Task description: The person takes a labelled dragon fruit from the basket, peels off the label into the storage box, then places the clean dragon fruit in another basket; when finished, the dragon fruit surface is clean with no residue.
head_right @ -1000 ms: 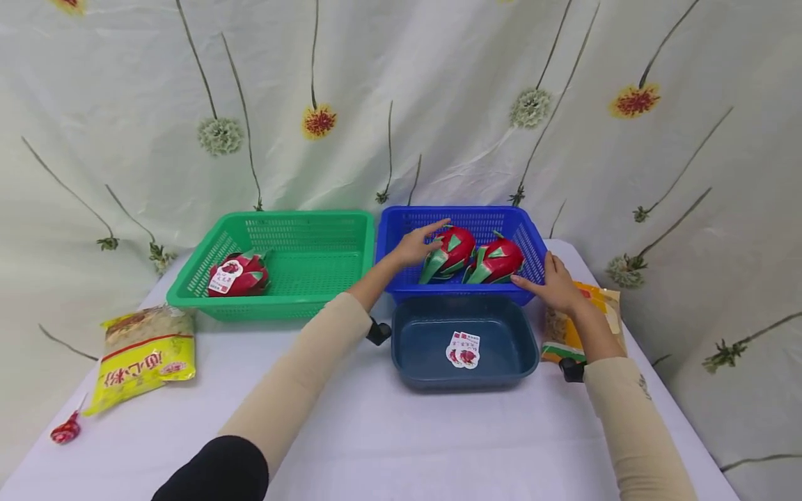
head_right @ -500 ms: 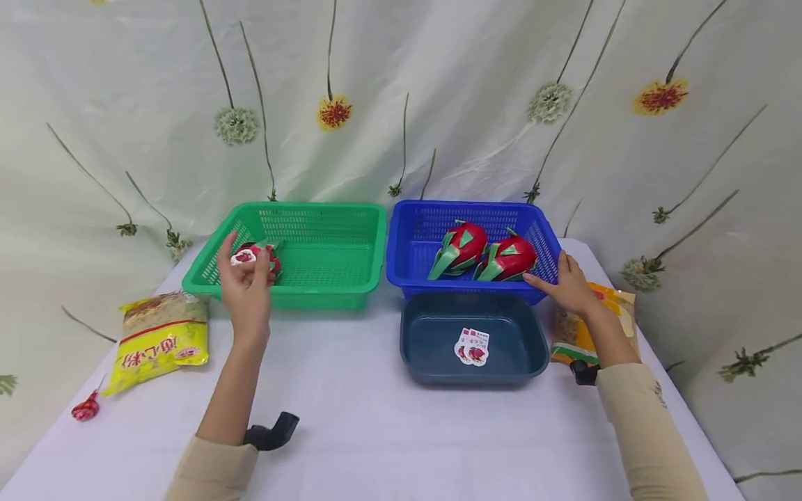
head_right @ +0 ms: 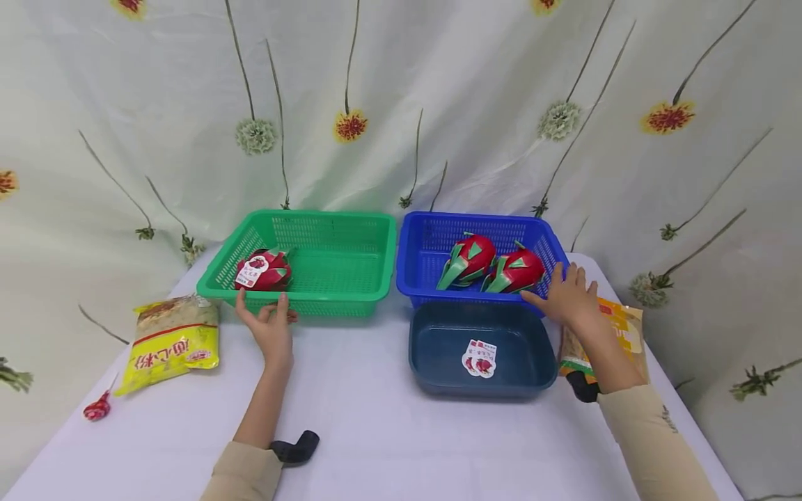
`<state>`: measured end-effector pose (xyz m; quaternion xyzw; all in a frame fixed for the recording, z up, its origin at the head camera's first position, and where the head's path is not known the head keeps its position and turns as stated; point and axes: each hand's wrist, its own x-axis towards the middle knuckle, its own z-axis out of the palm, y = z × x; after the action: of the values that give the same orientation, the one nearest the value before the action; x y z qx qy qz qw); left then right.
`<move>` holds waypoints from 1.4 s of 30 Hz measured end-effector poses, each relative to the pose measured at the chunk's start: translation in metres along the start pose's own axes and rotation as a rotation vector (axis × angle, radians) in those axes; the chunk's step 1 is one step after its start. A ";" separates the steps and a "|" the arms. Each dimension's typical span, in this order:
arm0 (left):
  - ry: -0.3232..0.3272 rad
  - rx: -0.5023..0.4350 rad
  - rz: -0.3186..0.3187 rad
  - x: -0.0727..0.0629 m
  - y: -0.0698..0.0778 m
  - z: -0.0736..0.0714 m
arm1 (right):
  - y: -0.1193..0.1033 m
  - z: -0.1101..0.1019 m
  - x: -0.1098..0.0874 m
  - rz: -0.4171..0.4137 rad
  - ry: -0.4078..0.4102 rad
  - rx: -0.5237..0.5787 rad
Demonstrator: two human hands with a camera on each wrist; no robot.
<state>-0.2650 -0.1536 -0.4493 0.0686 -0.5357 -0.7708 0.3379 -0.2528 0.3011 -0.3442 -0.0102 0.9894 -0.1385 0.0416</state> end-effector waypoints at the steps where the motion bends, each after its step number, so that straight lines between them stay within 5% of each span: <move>1: -0.003 -0.035 0.010 0.000 -0.001 0.001 | -0.016 -0.001 -0.004 -0.032 0.008 -0.019; 6: 0.010 -0.146 0.025 0.001 -0.001 0.008 | -0.103 0.000 -0.001 -0.278 -0.040 0.064; 13: -0.006 -0.157 0.010 0.001 -0.002 0.015 | -0.230 0.008 0.056 -0.590 -0.113 0.195; 21: 0.008 -0.161 0.024 -0.003 -0.003 0.008 | -0.344 0.041 0.122 -0.693 -0.077 0.508; 30: -0.002 -0.150 0.046 -0.008 -0.003 -0.007 | -0.383 0.121 0.158 -0.545 -0.261 0.658; 36: -0.001 -0.151 0.082 -0.006 -0.001 -0.006 | -0.397 0.144 0.159 -0.531 -0.386 0.663; 42: -0.014 -0.158 0.073 -0.005 0.000 -0.003 | -0.400 0.159 0.167 -0.507 -0.386 0.702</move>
<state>-0.2600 -0.1534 -0.4515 0.0166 -0.4777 -0.7983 0.3662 -0.4017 -0.1322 -0.4000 -0.2621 0.8232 -0.4661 0.1907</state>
